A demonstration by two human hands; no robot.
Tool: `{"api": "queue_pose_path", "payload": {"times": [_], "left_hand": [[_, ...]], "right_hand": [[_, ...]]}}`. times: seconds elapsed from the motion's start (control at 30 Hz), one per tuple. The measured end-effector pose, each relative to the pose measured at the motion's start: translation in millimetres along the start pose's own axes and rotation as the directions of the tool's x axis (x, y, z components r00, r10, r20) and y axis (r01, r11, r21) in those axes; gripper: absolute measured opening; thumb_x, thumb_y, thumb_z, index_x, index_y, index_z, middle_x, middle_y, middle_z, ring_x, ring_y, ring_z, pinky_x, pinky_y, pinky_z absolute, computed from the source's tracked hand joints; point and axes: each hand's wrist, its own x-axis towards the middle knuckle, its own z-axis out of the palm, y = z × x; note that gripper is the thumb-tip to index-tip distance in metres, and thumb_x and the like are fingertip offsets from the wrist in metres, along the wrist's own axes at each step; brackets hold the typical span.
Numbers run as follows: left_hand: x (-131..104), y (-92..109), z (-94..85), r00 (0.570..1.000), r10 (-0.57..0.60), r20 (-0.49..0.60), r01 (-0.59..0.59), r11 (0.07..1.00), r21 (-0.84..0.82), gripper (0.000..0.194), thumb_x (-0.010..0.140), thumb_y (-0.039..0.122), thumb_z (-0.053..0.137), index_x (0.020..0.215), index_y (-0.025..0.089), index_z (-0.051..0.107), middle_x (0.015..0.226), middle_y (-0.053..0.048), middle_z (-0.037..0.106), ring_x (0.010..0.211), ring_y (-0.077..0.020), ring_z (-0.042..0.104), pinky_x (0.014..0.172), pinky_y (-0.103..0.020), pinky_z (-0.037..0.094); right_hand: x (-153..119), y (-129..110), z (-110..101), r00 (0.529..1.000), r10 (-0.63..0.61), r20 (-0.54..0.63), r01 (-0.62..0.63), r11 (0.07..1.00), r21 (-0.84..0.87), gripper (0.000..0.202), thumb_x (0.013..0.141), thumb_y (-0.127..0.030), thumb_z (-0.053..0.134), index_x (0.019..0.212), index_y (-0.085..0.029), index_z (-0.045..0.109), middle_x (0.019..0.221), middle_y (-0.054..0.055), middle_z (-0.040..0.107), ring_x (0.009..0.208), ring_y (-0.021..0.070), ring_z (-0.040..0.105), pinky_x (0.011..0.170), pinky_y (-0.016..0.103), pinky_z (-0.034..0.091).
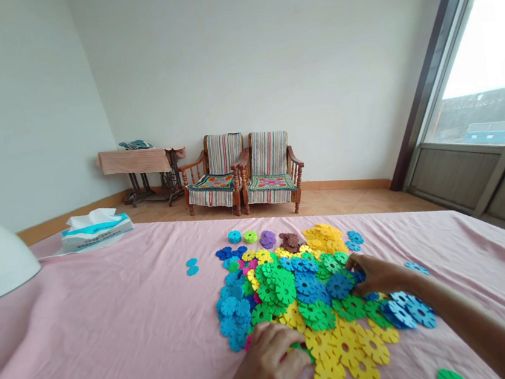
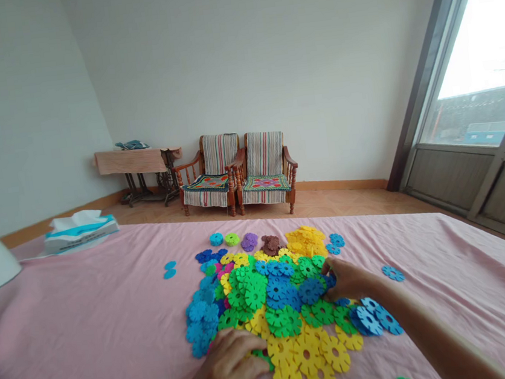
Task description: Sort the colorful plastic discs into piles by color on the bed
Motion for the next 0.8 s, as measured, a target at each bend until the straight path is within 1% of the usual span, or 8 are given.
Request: {"api": "queue_pose_path", "payload": {"times": [0.13, 0.23, 0.33, 0.43, 0.5, 0.57, 0.7, 0.8], "left_hand": [[-2.5, -9.1, 21.0, 0.997, 0.041, -0.066, -0.041, 0.999, 0.000, 0.017, 0.084, 0.025, 0.061, 0.100, 0.021, 0.059, 0.113, -0.005, 0.061, 0.100, -0.0222, 0.055, 0.090, -0.036, 0.044], [-3.9, -11.8, 30.4, 0.996, 0.007, -0.091, -0.006, 1.000, 0.017, 0.024, 0.082, 0.027, 0.062, 0.104, 0.021, 0.059, 0.116, -0.007, 0.059, 0.102, -0.0239, 0.054, 0.091, -0.038, 0.043], [-3.6, -7.8, 21.4, 0.998, -0.055, -0.030, 0.057, 0.996, 0.070, 0.036, 0.081, 0.024, 0.060, 0.116, 0.022, 0.055, 0.129, -0.009, 0.053, 0.115, -0.0271, 0.049, 0.098, -0.042, 0.040], [-3.3, -3.9, 7.9, 0.994, -0.106, 0.026, 0.100, 0.982, 0.162, 0.049, 0.083, 0.025, 0.059, 0.131, 0.024, 0.047, 0.143, -0.011, 0.043, 0.128, -0.0319, 0.040, 0.103, -0.050, 0.034], [-4.6, -4.3, 6.0, 0.990, -0.138, 0.039, 0.127, 0.971, 0.202, 0.060, 0.083, 0.028, 0.060, 0.139, 0.025, 0.039, 0.148, -0.013, 0.036, 0.132, -0.0351, 0.035, 0.104, -0.056, 0.032], [-7.2, -7.1, 11.0, 0.988, -0.149, 0.040, 0.137, 0.967, 0.215, 0.068, 0.081, 0.029, 0.061, 0.143, 0.026, 0.032, 0.151, -0.014, 0.032, 0.134, -0.0369, 0.033, 0.103, -0.059, 0.031], [-13.8, -13.9, 26.5, 0.988, -0.156, -0.003, 0.153, 0.966, 0.209, 0.080, 0.078, 0.030, 0.064, 0.147, 0.026, 0.025, 0.152, -0.014, 0.028, 0.135, -0.0392, 0.029, 0.103, -0.062, 0.030], [-16.3, -15.3, 28.4, 0.986, -0.164, -0.014, 0.164, 0.965, 0.203, 0.078, 0.080, 0.035, 0.063, 0.148, 0.027, 0.025, 0.153, -0.013, 0.028, 0.135, -0.0394, 0.029, 0.103, -0.062, 0.029]], "right_hand": [[6.6, -19.8, 12.7, 0.997, 0.002, -0.077, -0.002, 1.000, -0.002, 0.035, 0.053, -0.026, 0.069, 0.085, -0.019, 0.057, 0.088, 0.004, 0.063, 0.088, 0.0241, 0.056, 0.071, 0.029, 0.042], [10.1, -33.3, 20.9, 0.990, 0.024, -0.138, -0.022, 1.000, 0.014, 0.029, 0.056, -0.022, 0.064, 0.084, -0.018, 0.056, 0.083, 0.004, 0.063, 0.083, 0.0230, 0.056, 0.069, 0.029, 0.041], [14.5, -46.2, 28.2, 0.981, 0.035, -0.189, -0.025, 0.998, 0.055, 0.026, 0.057, -0.017, 0.062, 0.083, -0.018, 0.057, 0.080, 0.002, 0.062, 0.082, 0.0216, 0.057, 0.068, 0.028, 0.040], [21.2, -63.3, 33.7, 0.977, 0.021, -0.210, 0.005, 0.993, 0.120, 0.015, 0.060, -0.014, 0.058, 0.074, -0.018, 0.056, 0.067, -0.001, 0.059, 0.072, 0.0184, 0.057, 0.061, 0.027, 0.039], [25.2, -80.1, 35.6, 0.974, -0.020, -0.226, 0.060, 0.983, 0.172, 0.011, 0.062, -0.014, 0.057, 0.073, -0.018, 0.057, 0.065, -0.002, 0.058, 0.068, 0.0168, 0.056, 0.060, 0.026, 0.039], [26.9, -101.4, 35.3, 0.966, -0.082, -0.246, 0.139, 0.964, 0.225, 0.015, 0.066, -0.017, 0.058, 0.080, -0.017, 0.059, 0.071, 0.000, 0.062, 0.070, 0.0164, 0.057, 0.063, 0.027, 0.041], [20.7, -141.0, 25.1, 0.939, -0.233, -0.252, 0.311, 0.887, 0.340, 0.025, 0.074, -0.033, 0.060, 0.094, -0.018, 0.061, 0.088, 0.003, 0.068, 0.080, 0.0159, 0.062, 0.070, 0.027, 0.047], [13.8, -139.4, 10.7, 0.902, -0.313, -0.298, 0.419, 0.803, 0.424, 0.024, 0.078, -0.038, 0.058, 0.091, -0.019, 0.061, 0.093, 0.005, 0.069, 0.085, 0.0163, 0.064, 0.075, 0.028, 0.050]]}}
